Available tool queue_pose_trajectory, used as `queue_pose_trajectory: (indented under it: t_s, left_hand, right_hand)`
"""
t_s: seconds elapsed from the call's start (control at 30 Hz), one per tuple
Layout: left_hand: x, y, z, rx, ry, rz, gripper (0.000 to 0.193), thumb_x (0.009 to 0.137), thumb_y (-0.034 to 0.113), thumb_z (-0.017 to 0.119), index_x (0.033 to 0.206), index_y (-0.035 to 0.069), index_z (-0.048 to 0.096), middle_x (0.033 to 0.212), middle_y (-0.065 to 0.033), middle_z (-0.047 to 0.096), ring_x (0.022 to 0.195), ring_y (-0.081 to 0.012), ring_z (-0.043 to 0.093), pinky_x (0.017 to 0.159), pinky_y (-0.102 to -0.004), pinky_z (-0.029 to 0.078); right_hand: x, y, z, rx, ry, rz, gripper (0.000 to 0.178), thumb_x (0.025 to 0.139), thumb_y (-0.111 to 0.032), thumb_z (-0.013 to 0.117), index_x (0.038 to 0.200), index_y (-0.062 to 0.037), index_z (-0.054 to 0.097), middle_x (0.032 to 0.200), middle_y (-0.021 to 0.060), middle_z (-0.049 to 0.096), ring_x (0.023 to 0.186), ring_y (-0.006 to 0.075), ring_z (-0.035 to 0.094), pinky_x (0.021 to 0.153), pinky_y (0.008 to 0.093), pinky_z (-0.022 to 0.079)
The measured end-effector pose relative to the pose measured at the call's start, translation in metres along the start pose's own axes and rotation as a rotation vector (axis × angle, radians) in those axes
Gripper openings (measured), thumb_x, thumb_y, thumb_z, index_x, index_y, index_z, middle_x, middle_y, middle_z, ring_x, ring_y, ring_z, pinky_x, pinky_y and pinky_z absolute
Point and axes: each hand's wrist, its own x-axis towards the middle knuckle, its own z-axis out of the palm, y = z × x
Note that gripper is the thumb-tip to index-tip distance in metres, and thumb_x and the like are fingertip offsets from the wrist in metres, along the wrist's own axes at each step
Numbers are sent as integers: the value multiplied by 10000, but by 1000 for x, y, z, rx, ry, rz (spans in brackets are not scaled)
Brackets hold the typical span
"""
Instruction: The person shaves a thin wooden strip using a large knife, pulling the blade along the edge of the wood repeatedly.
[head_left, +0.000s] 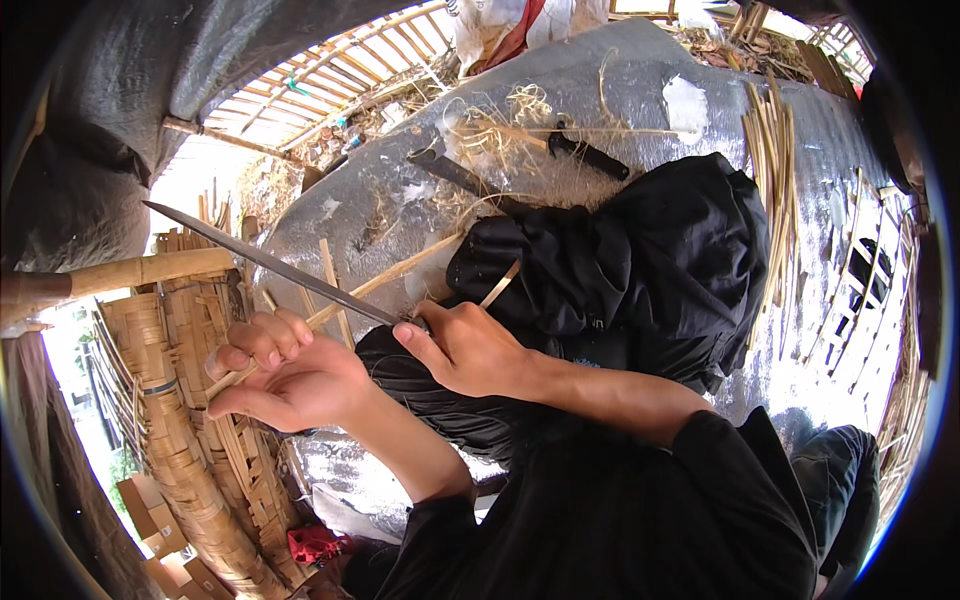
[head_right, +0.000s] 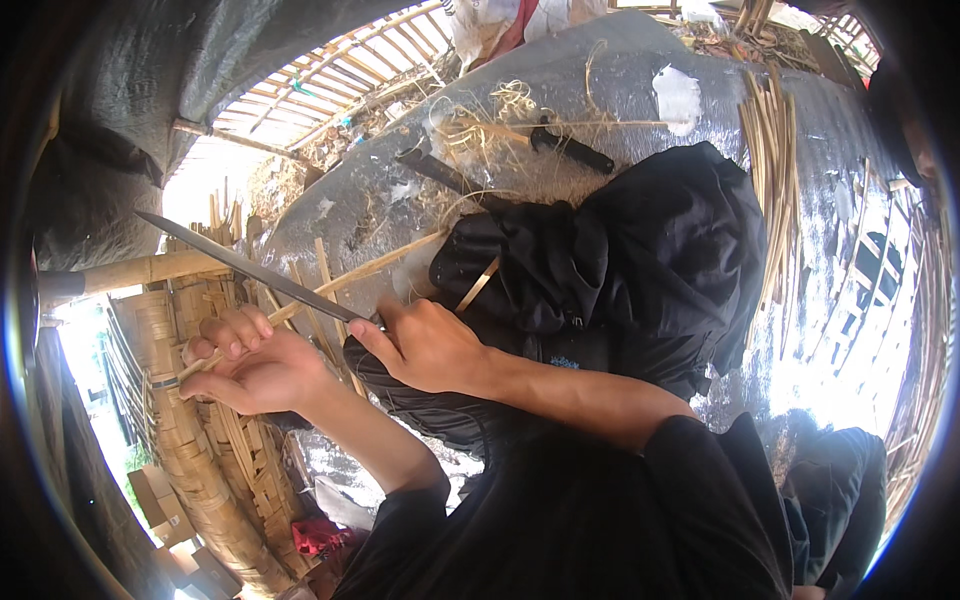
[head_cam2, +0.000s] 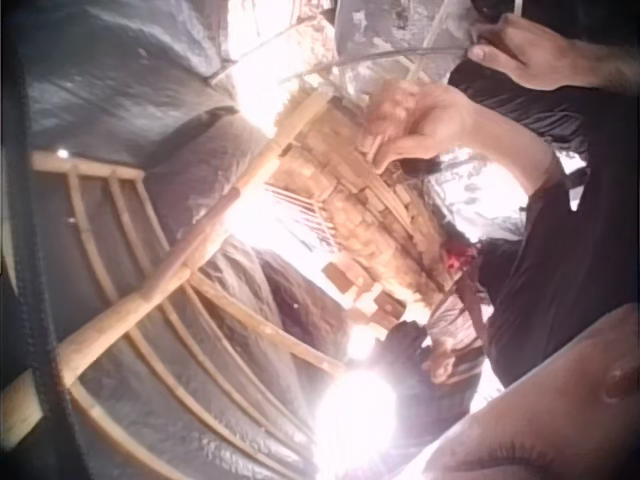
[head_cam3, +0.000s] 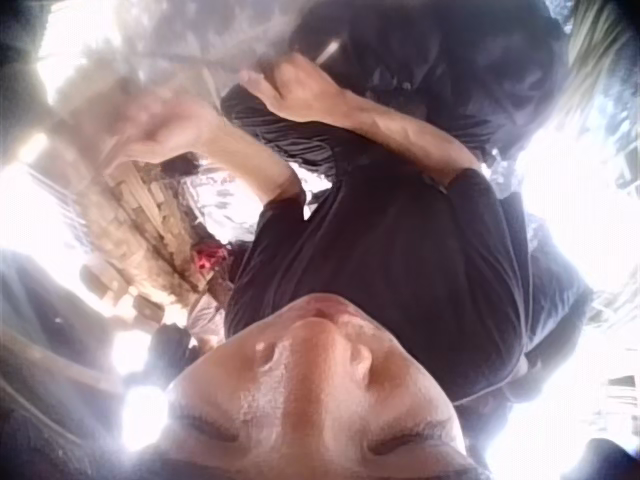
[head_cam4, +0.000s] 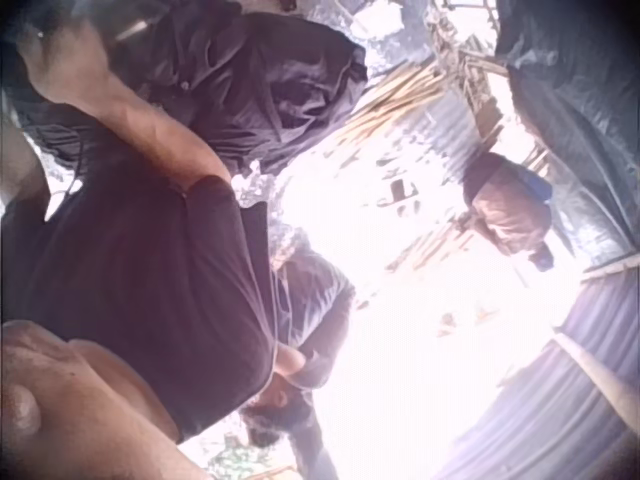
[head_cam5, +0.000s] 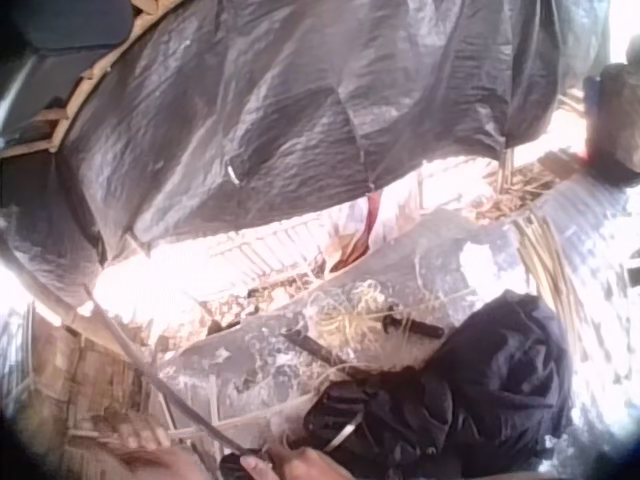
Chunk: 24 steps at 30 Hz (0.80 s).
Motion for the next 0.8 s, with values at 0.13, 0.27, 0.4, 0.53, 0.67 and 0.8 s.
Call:
queue_pose_trajectory:
  t_s: [0.13,0.27,0.4,0.53,0.67,0.8]
  left_hand:
    - [0,-8,5,109,-80,36,570,1040,593,289,766,125,465,663,14,328,543,-106,275,509,-242,271]
    - [-6,-17,23,161,50,95,560,1042,591,280,714,145,363,644,26,293,530,-98,240,494,-238,243]
    - [-2,-18,19,200,115,126,557,1043,587,294,711,145,366,638,35,265,523,-93,207,481,-242,224]
    - [-3,-18,22,225,182,145,555,1040,588,312,704,148,360,631,41,253,516,-90,193,476,-245,215]
    - [-4,-25,37,261,192,115,559,1034,597,326,693,154,350,625,40,254,513,-92,190,476,-243,211]
    - [5,-21,29,292,268,106,562,1016,611,376,673,167,338,609,42,267,507,-94,205,480,-251,219]
  right_hand:
    - [-7,2,-3,47,2,14,484,1034,-382,474,809,40,544,536,240,494,533,455,537,535,487,424]
    - [-6,-10,-7,25,12,1,490,1013,-389,504,815,47,607,547,265,544,569,473,591,565,527,474]
    - [-12,33,-5,-66,106,82,491,1006,-387,523,792,43,625,593,276,580,607,467,618,584,514,499]
    - [-10,70,-9,-123,102,116,423,1036,-317,486,828,33,599,623,266,561,629,460,587,583,488,458]
    - [0,6,-12,-37,45,32,405,1030,-316,496,870,39,607,635,279,558,649,484,578,578,494,452]
    - [-2,47,-8,-70,78,88,530,1017,-421,484,809,40,641,671,298,608,692,493,623,650,539,508]
